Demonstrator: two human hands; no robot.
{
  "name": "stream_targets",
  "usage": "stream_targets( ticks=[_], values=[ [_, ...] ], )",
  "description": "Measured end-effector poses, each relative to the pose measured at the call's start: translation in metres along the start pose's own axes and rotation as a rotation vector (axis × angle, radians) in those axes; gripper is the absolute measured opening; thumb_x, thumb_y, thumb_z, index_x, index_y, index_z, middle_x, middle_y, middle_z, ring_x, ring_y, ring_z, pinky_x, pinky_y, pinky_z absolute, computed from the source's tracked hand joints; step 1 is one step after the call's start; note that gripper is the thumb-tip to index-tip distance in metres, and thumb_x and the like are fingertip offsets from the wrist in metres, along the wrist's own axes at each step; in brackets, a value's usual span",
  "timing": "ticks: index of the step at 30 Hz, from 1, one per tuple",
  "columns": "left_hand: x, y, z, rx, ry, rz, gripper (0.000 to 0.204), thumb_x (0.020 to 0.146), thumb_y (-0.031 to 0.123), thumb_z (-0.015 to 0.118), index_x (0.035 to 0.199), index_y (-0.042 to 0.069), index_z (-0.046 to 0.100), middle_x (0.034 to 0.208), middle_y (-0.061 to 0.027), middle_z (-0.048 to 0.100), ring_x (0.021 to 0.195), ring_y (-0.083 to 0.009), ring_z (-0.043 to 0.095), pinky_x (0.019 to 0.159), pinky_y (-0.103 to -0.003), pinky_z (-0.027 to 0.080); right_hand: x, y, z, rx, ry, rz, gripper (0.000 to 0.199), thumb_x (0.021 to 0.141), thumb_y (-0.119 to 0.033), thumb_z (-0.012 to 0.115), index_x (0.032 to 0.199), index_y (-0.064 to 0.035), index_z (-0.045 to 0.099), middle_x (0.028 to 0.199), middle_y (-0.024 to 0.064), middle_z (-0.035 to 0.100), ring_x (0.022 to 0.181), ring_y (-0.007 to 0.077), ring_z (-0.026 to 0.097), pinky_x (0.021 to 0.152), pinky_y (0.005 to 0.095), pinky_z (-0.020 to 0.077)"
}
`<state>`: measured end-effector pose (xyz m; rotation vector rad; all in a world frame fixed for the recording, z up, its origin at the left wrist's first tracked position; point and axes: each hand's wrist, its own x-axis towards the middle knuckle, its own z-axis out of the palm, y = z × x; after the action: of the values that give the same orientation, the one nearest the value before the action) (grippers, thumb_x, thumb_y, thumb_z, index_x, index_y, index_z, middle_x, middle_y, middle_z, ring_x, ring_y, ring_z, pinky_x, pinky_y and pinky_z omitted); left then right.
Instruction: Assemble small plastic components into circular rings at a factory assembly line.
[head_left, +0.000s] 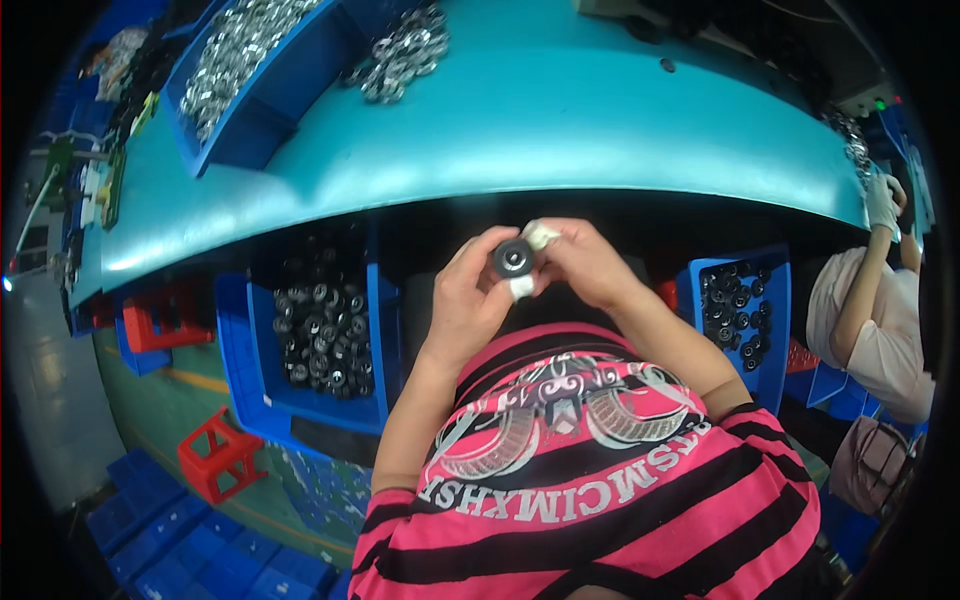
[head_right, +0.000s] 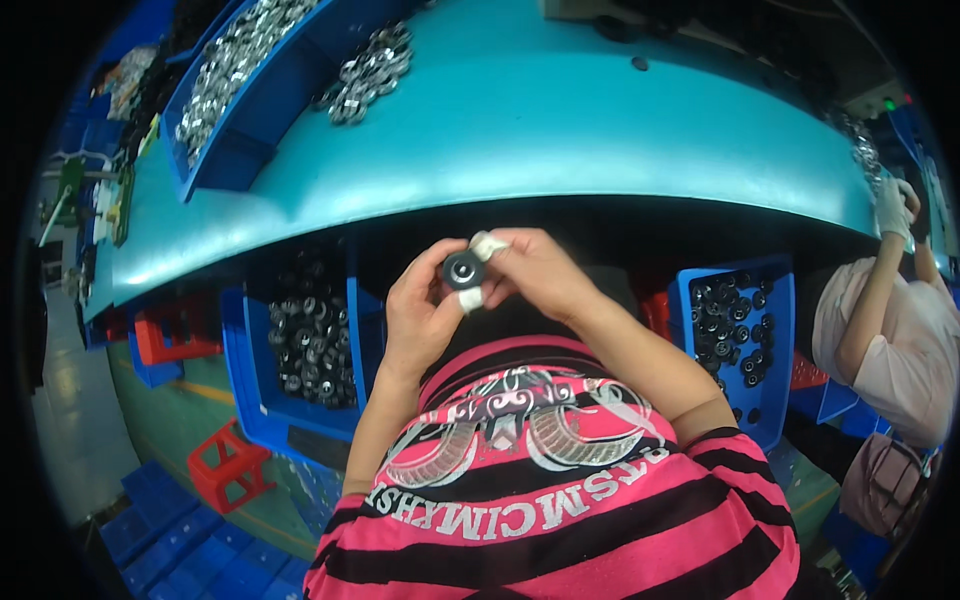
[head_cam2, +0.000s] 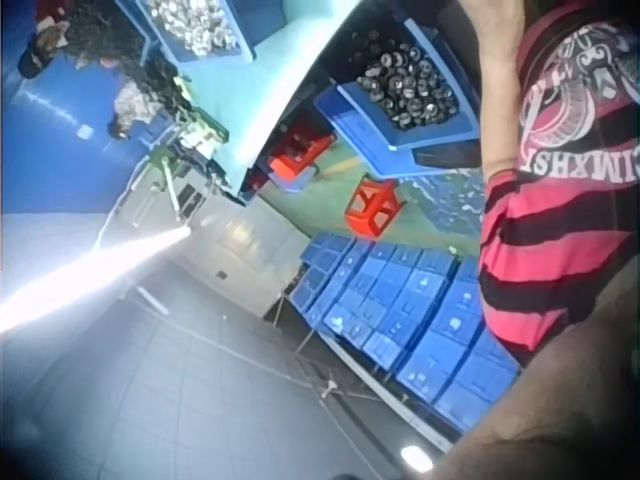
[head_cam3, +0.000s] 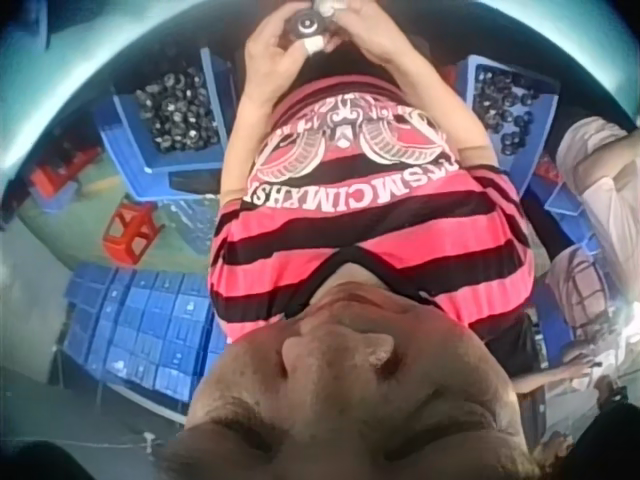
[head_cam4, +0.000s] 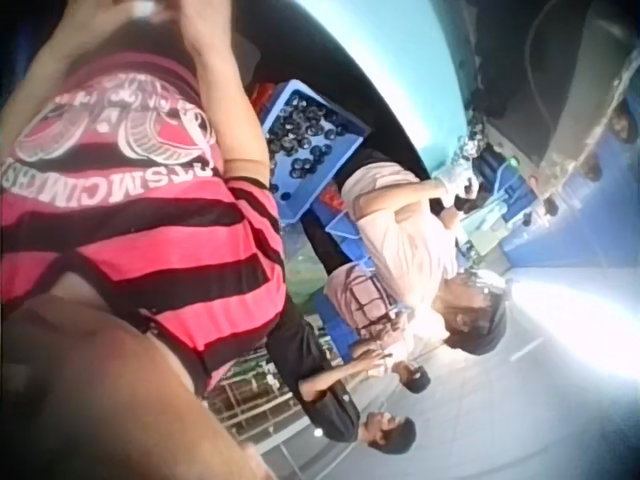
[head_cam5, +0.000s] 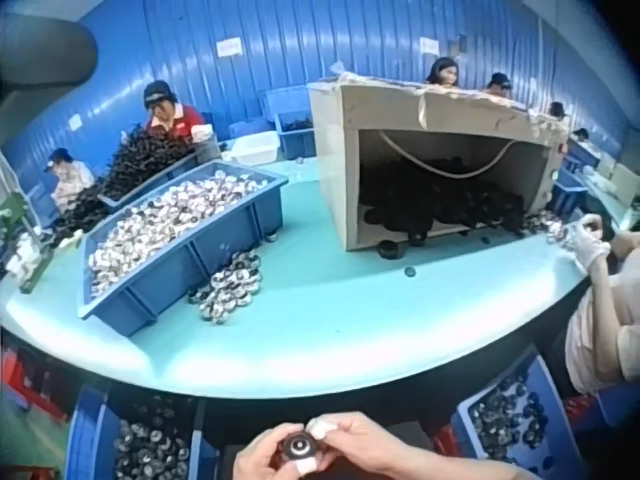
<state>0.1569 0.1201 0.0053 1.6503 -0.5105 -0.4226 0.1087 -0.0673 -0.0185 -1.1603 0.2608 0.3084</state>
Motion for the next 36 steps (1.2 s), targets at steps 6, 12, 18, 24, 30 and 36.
stream_targets(
  ticks=[6,12,18,24,30,36],
  values=[
    [-0.016,0.016,-0.062,0.376,0.115,-0.044,0.045,0.073,0.003,0.082,0.115,0.002,0.065,0.103,-0.0138,0.067,0.096,-0.0280,0.068,0.083,-0.036,0.054,-0.020,-0.075,-0.020,-0.181,0.161,-0.280,0.012,0.096,-0.009,0.067,0.105,-0.0018,0.071,0.087,0.0000,0.068,0.075,0.0072,0.062,0.069,0.0240,0.0529],
    [-0.080,0.004,-0.197,1.215,0.199,-0.398,0.045,0.072,0.000,0.080,0.115,-0.001,0.068,0.093,-0.0132,0.065,0.082,-0.0295,0.064,0.076,-0.036,0.054,-0.008,-0.201,-0.100,-0.671,0.416,-0.647,0.017,0.093,-0.011,0.067,0.103,-0.0002,0.073,0.090,0.0052,0.070,0.079,0.0119,0.064,0.073,0.0277,0.0532],
    [0.046,0.026,-0.117,0.696,0.511,0.170,0.021,0.092,0.002,0.070,0.113,0.000,0.071,0.081,-0.0053,0.066,0.065,-0.0090,0.056,0.060,-0.025,0.047,0.166,-0.277,-0.193,-1.543,0.790,-0.867,0.029,0.092,-0.017,0.059,0.115,-0.0044,0.072,0.114,0.0173,0.069,0.110,0.0339,0.065,0.096,0.0466,0.0520],
    [0.149,0.033,-0.058,0.626,0.276,0.324,0.011,0.088,-0.001,0.071,0.099,0.002,0.073,0.075,-0.0080,0.061,0.059,-0.0187,0.053,0.054,-0.032,0.042,0.295,-0.346,-0.267,-2.102,0.797,-0.159,0.034,0.093,-0.017,0.059,0.124,-0.0061,0.068,0.126,0.0186,0.066,0.116,0.0357,0.064,0.102,0.0497,0.0501],
    [0.145,0.034,-0.059,0.669,0.295,0.261,0.008,0.088,-0.003,0.070,0.095,0.001,0.072,0.071,-0.0038,0.055,0.056,-0.0126,0.046,0.050,-0.029,0.035,0.340,-0.368,-0.298,-2.005,0.795,-0.238,0.033,0.094,-0.017,0.059,0.123,-0.0058,0.068,0.126,0.0185,0.066,0.117,0.0357,0.063,0.102,0.0497,0.0500],
    [0.147,0.035,-0.057,0.649,0.290,0.209,0.010,0.088,-0.004,0.070,0.096,0.001,0.072,0.073,-0.0046,0.057,0.057,-0.0127,0.047,0.050,-0.028,0.036,0.355,-0.355,-0.306,-1.959,0.811,-0.367,0.032,0.094,-0.017,0.058,0.122,-0.0054,0.069,0.126,0.0185,0.067,0.118,0.0356,0.063,0.103,0.0498,0.0499]
  ],
)
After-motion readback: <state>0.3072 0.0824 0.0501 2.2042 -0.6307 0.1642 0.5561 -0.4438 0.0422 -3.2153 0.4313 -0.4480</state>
